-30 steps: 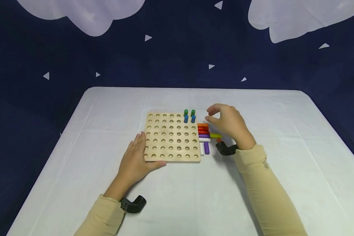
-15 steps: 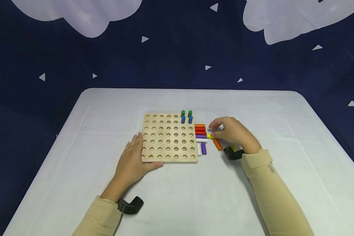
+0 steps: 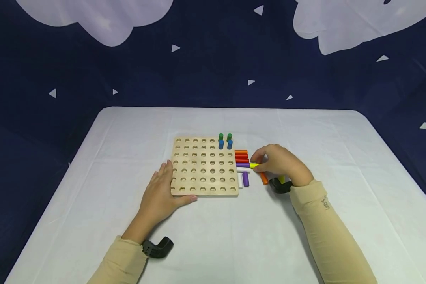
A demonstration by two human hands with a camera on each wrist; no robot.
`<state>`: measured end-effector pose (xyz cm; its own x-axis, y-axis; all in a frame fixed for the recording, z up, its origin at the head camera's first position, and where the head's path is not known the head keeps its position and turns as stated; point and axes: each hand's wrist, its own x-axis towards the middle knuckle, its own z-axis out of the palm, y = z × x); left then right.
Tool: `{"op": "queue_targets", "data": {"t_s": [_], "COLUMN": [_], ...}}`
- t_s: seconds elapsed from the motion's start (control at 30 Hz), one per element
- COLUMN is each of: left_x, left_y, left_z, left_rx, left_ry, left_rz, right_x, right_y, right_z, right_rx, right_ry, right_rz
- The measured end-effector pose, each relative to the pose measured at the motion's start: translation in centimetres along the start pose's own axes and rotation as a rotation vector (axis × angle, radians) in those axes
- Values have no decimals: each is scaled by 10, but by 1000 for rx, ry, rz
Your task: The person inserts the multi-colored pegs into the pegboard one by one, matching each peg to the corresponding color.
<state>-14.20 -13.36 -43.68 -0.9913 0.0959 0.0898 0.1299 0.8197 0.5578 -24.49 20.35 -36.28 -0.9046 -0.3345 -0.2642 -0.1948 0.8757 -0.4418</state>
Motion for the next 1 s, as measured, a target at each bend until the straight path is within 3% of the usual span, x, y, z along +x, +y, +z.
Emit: {"op": "queue_targets", "data": {"t_s": [0.2,0.5,1.0], "left_x": [-1,-1,-4], "left_y": [1,2,5], "left_z": [-1,-2,-4], "left_rx": [3,7,-7], "left_ry": [-2,-8,-7], "left_rz": [-3,-9,-24], "right_x": [0,-1,2], "right_y": [-1,-4,-15], "right_z": [1,-1,2], "right_rx": [-25,6,89], "right_ry": [24,167,270], "right_rz": [-14,-93,-89]}}
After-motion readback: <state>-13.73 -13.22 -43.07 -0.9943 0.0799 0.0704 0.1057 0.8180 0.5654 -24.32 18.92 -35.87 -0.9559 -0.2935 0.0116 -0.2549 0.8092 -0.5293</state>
